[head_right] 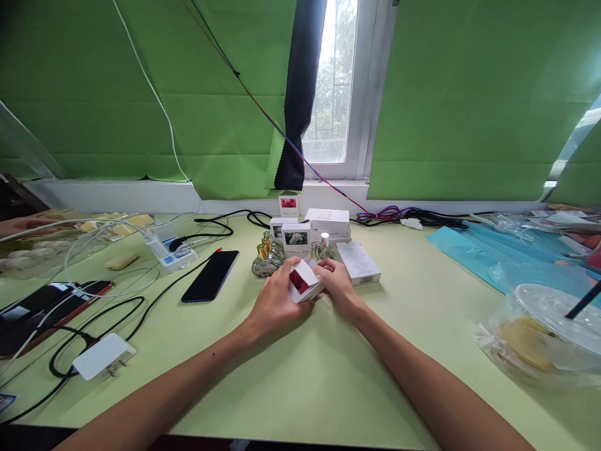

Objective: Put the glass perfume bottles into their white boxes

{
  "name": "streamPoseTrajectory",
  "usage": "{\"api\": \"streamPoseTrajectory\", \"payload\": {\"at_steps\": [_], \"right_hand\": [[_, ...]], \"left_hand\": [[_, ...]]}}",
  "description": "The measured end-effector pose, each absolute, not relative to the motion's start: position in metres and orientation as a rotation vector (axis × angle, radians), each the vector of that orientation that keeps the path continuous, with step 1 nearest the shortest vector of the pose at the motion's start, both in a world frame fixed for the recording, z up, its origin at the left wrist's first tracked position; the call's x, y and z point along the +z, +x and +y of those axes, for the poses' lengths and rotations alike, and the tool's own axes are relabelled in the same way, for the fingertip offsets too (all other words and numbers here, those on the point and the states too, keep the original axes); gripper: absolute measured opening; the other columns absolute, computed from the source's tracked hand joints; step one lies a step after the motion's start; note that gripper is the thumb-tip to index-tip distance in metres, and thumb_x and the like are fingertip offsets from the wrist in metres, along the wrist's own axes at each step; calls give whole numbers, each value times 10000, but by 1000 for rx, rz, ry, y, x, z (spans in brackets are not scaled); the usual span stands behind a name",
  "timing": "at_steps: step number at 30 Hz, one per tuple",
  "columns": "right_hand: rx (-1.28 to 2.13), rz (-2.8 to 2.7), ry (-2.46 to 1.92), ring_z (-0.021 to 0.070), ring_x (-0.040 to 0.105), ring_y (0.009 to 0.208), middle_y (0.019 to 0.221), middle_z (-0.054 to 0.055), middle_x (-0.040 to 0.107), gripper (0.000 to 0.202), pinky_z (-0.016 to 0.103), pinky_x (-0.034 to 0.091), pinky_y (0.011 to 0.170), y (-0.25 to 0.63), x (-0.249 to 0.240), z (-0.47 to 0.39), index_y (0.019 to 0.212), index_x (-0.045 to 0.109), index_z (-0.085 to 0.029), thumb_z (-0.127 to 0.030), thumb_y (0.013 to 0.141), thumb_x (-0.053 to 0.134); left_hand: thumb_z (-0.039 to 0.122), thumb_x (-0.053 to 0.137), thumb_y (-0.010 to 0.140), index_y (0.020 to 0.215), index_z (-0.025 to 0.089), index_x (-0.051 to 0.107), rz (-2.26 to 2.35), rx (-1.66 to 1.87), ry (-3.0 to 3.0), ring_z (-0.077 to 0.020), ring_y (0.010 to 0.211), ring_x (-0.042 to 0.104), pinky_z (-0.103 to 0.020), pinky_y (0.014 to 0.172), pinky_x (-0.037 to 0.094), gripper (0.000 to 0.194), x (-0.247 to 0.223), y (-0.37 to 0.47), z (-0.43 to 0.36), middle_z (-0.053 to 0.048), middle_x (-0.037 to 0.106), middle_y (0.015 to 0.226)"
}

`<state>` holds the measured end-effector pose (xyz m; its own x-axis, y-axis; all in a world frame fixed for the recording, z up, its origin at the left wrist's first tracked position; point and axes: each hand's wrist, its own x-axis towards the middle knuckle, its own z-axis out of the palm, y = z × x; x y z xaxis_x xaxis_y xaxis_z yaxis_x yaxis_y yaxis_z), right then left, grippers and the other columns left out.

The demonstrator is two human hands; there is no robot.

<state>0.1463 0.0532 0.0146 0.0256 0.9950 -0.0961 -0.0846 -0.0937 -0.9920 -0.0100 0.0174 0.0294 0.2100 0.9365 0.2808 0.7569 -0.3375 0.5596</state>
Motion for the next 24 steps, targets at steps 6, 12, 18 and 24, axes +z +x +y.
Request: {"api": "streamPoseTrajectory", "payload": {"at_steps": [6,12,18,24], "right_hand": [[1276,-1089,-1244,177,616,626,684,19,678,281,271,470,550,147,12,54,791,664,-184,-395,635,766],[1273,-1081,-1241,172,606,636,698,19,677,303,271,472,564,147,11,54,799,672,-177,-409,631,772],[1228,-1104,-1244,180,616,627,689,32,693,297,268,458,543,146,9,56,789,669,-177,-420,648,765],[1209,-1108,-1256,178,612,625,678,23,689,285,267,454,541,146,10,55,786,664,-183,-409,648,767]], "left_hand": [[248,726,658,1287,262,453,1593,859,2192,-293,1061,631,-422,926,453,686,28,-10,19,-63,662,1143],[253,721,664,1295,251,448,1594,859,2193,-297,1077,625,-434,948,451,687,27,-11,19,-72,656,1162],[252,725,664,1305,246,440,1591,861,2196,-301,1074,624,-431,943,454,701,28,-11,19,-75,655,1152],[251,721,662,1293,250,444,1599,852,2184,-300,1057,617,-429,924,450,689,29,-11,18,-73,652,1148]]}}
